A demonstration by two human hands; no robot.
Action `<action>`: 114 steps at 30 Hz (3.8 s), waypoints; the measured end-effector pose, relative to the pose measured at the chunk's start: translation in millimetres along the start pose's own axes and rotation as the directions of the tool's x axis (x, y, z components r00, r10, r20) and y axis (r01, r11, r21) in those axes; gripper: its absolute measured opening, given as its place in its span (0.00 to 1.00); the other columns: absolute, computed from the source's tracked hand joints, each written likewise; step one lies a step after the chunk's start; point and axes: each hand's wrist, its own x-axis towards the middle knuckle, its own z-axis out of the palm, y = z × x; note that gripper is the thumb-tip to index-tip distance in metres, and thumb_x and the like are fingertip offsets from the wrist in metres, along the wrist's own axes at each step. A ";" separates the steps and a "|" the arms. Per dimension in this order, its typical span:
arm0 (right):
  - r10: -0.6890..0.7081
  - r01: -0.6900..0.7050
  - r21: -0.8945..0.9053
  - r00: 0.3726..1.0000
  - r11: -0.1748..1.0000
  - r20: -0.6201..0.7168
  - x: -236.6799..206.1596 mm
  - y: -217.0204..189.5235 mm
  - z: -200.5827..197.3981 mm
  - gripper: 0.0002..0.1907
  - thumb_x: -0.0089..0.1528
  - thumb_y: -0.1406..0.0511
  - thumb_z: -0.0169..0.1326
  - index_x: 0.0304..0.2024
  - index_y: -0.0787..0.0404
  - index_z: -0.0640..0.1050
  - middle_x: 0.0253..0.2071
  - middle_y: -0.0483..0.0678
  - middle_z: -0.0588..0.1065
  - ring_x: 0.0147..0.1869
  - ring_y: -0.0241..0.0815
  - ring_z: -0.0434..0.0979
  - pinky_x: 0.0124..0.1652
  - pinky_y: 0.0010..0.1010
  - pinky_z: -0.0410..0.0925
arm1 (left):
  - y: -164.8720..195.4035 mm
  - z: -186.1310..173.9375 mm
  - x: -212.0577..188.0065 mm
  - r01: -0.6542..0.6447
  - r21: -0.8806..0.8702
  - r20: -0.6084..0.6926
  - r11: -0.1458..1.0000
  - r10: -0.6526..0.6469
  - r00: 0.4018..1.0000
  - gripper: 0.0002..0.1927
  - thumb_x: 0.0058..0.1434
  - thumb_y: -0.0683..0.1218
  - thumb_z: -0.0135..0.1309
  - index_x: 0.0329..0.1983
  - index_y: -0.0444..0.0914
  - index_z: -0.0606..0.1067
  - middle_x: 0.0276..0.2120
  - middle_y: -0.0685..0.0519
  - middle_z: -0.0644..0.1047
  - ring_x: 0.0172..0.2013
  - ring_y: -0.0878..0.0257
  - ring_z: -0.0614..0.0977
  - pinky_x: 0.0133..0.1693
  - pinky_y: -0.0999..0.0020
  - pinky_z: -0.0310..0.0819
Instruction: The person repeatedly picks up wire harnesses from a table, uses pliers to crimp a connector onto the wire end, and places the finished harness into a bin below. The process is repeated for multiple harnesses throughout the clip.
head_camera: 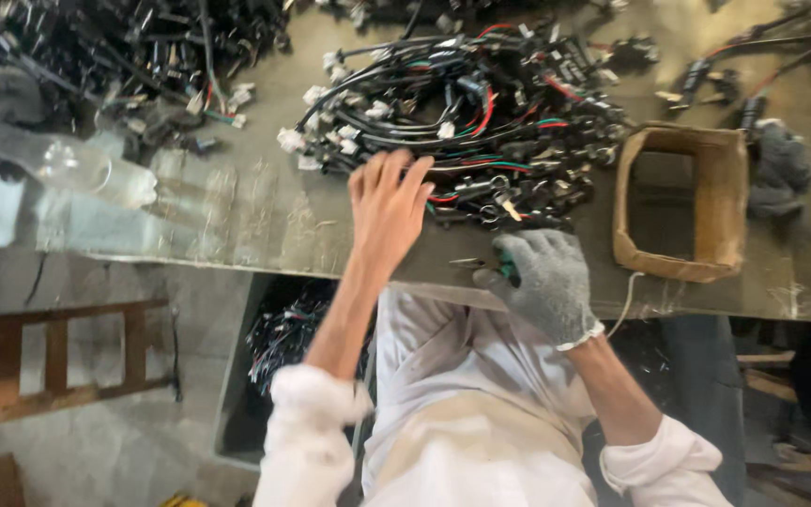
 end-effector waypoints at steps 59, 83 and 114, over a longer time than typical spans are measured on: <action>0.336 -0.482 0.641 0.876 0.598 0.345 -52.6 -63.4 -28.2 0.13 0.61 0.71 0.60 0.49 0.60 0.80 0.45 0.46 0.82 0.48 0.40 0.82 0.46 0.31 0.74 | 100.3 -60.6 -145.5 0.797 -0.600 0.796 -0.067 -0.149 0.587 0.17 0.77 0.52 0.47 0.57 0.34 0.66 0.40 0.53 0.74 0.40 0.68 0.74 0.46 0.72 0.71; 0.514 -0.681 0.546 0.730 0.489 0.450 -83.2 -36.3 -9.6 0.14 0.55 0.66 0.66 0.43 0.63 0.80 0.37 0.47 0.82 0.39 0.32 0.80 0.39 0.27 0.72 | 99.6 -42.7 -118.7 0.801 -0.581 0.796 -0.147 0.106 0.596 0.16 0.73 0.45 0.51 0.61 0.40 0.66 0.48 0.56 0.73 0.48 0.71 0.73 0.54 0.73 0.68; 0.163 -0.072 -0.243 0.911 0.967 0.380 -43.2 -24.2 -12.5 0.14 0.53 0.54 0.65 0.35 0.52 0.80 0.36 0.49 0.76 0.43 0.52 0.76 0.46 0.48 0.65 | 83.9 -75.6 -119.6 0.780 -0.626 0.774 -0.012 -0.134 0.619 0.32 0.64 0.48 0.62 0.64 0.40 0.58 0.40 0.55 0.71 0.40 0.70 0.71 0.43 0.75 0.68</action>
